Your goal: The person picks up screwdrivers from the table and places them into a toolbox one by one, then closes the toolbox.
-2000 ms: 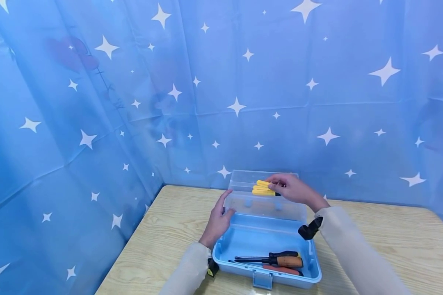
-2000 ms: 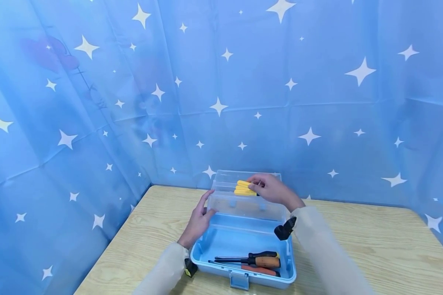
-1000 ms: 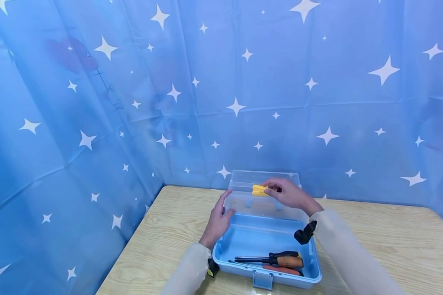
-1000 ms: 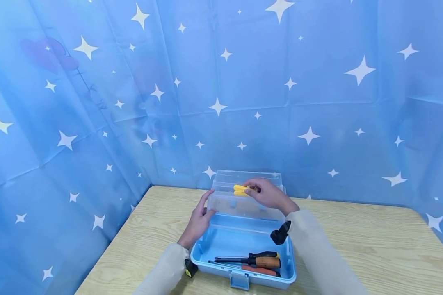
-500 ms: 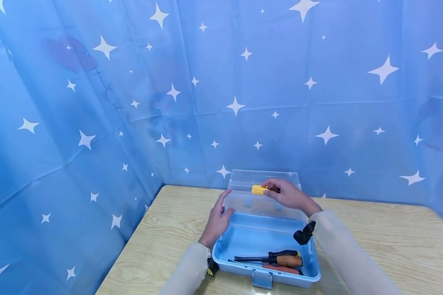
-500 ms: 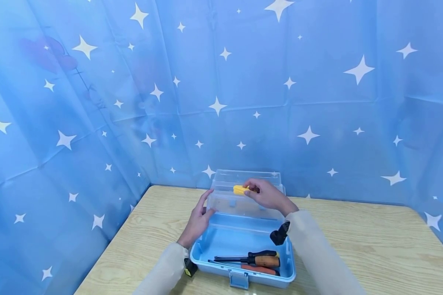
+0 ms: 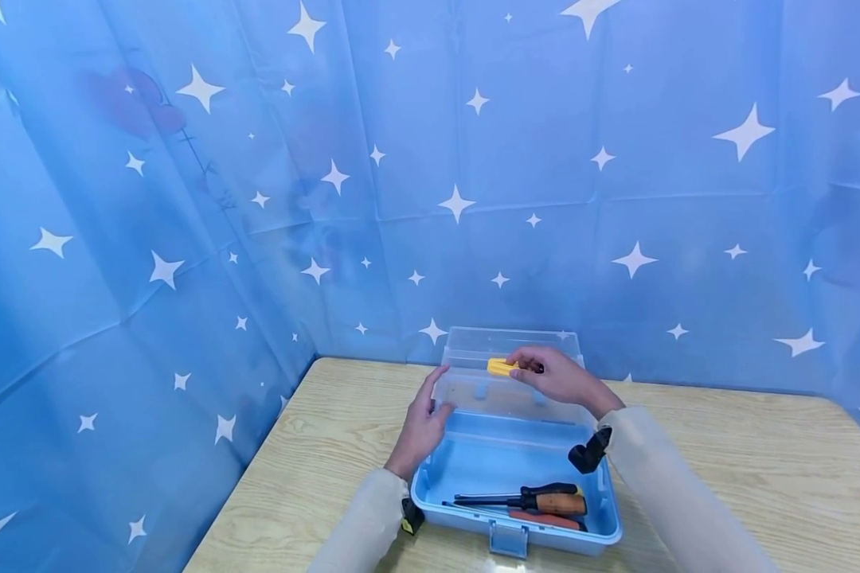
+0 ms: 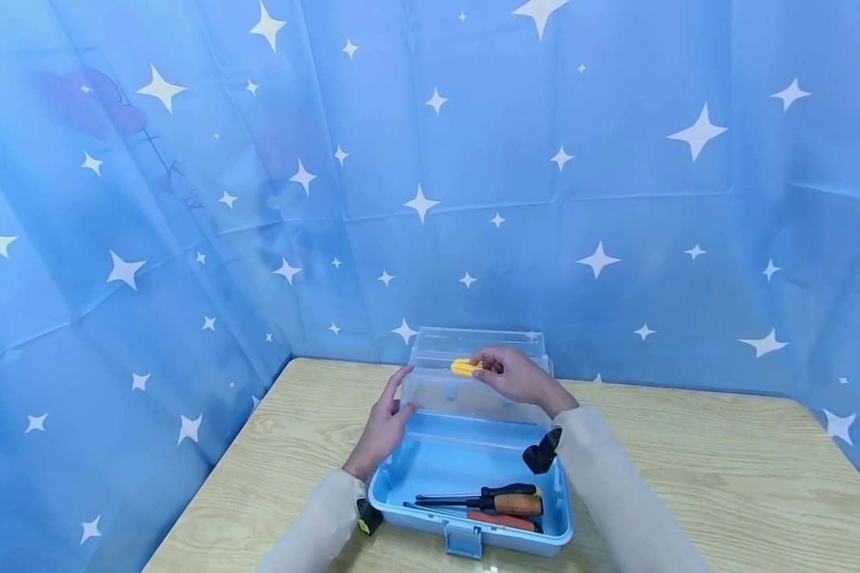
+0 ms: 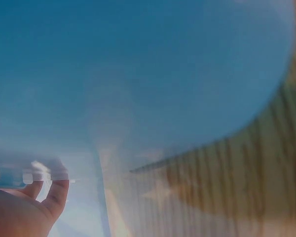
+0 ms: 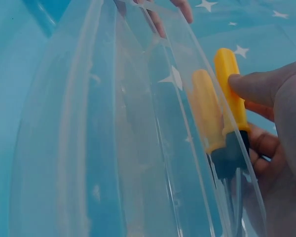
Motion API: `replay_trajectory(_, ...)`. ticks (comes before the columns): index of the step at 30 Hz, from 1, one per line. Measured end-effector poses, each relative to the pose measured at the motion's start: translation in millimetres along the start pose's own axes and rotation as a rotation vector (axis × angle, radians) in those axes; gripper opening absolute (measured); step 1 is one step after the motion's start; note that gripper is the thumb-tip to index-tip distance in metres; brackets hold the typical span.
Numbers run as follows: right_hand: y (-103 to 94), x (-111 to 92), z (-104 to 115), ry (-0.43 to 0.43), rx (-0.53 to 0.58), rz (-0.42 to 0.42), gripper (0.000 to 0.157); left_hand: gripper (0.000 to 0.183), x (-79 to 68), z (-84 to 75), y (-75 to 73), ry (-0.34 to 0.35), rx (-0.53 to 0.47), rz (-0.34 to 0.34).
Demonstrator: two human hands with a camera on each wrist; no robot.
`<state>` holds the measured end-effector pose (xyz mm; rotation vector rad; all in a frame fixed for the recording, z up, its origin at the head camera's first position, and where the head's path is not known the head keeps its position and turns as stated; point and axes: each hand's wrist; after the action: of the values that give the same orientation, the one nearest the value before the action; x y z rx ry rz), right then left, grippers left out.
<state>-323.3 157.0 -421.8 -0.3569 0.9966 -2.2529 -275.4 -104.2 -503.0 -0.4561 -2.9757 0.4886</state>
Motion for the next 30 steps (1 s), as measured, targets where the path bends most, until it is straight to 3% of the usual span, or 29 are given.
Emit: replay_trajectory(30, -0.7, 0.9, -2.4, 0.017, 0.034, 0.002, 0.019, 0.055, 0.0, -1.6, 0.7, -0.004, 0.015, -0.002)
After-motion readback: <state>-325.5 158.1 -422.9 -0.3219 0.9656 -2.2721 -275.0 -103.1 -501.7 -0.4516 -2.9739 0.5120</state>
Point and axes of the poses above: each hand's wrist, its own x-axis towards the middle knuckle, its own y-axis out of the palm, z = x × y, and after that the axes turned 14 degrees about z, right-handed
